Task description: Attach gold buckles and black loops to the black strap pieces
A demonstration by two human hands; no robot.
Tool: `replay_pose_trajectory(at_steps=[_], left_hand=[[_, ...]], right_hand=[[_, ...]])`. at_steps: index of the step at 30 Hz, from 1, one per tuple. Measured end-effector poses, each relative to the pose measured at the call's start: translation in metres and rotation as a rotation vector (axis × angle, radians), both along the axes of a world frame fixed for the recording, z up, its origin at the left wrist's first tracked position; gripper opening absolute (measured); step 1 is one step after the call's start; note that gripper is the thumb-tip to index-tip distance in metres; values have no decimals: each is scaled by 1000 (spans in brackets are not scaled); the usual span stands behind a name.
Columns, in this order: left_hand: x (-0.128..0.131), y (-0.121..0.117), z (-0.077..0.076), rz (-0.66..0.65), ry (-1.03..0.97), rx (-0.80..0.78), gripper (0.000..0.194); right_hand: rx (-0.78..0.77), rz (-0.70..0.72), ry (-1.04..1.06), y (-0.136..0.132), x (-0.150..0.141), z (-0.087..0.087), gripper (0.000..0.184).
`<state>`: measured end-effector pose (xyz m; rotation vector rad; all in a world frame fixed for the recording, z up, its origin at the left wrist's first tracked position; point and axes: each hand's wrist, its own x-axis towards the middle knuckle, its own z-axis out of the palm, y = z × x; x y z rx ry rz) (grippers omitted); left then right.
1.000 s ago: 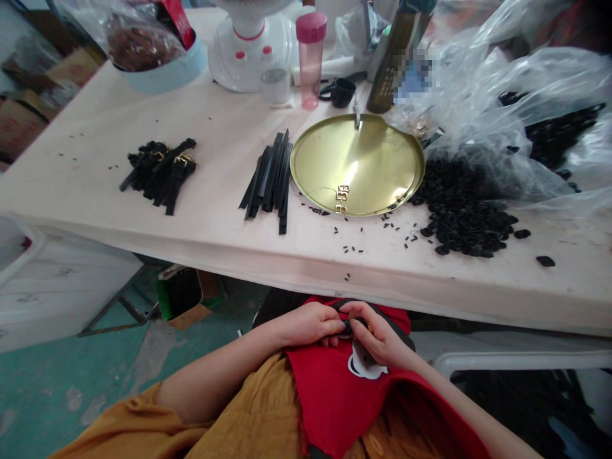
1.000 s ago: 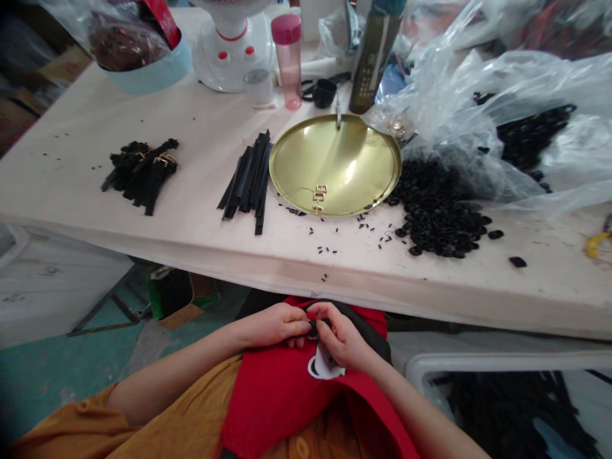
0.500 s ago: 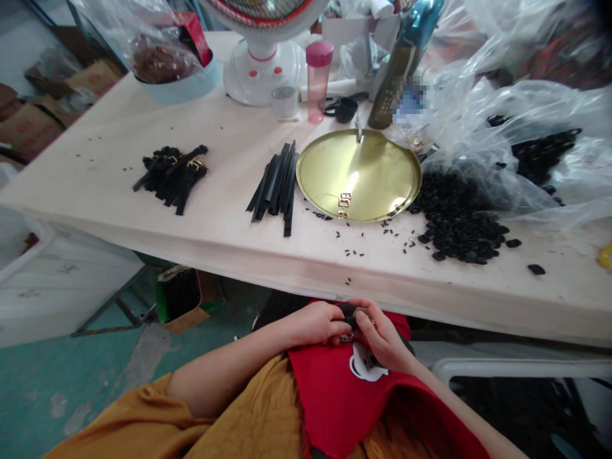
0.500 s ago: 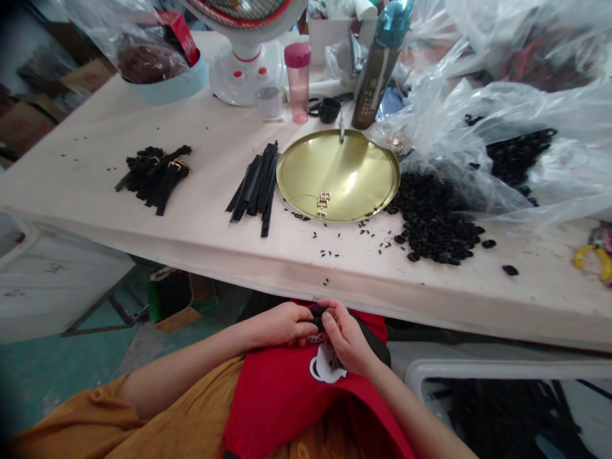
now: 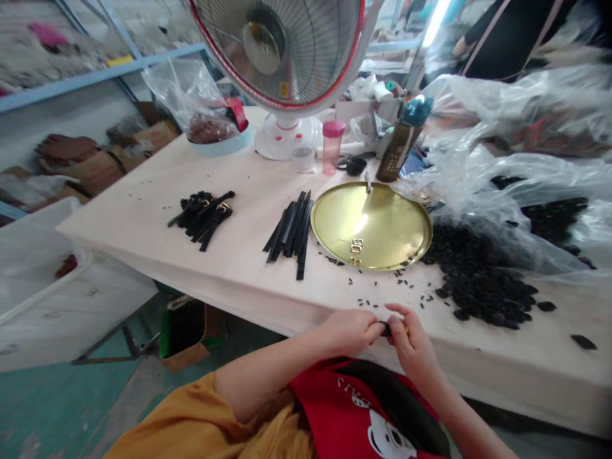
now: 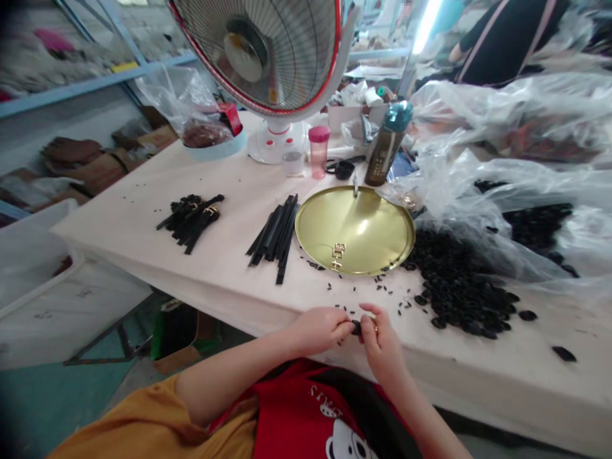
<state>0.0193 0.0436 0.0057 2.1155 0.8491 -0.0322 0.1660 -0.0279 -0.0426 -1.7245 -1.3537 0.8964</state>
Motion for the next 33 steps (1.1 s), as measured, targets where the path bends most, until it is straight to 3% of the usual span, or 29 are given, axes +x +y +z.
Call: replay_pose_trajectory(at_steps=[3,7,10,15,22,26,30,33], left_hand=[[-8,34,-1,120,32,299,35],[-51,81,-3,480,227,490,25],[-77,107,-7,648,399,558,25],[-78,126,-11,691,536,526,23],[-75,128,-9,736,546,459,26],[-78,123,2,768,524,449,25],[-80,92,25,733,400,494,28],[-77,49,37,501,74,310,25]], right_hand=[[-11,-1,-276,32,24,-6,33],[192,-83,-710,51,49,-21,40],[327,-153,-746,50,55,-30,43],[384,-161,-738,46,52,-31,33],[408,-167,-736,46,53,-35,24],[459,-233,-633,45,52,-35,29],[496,-324,-449,36,45,-22,32],[400,-342,-136,29,33,-1,32]])
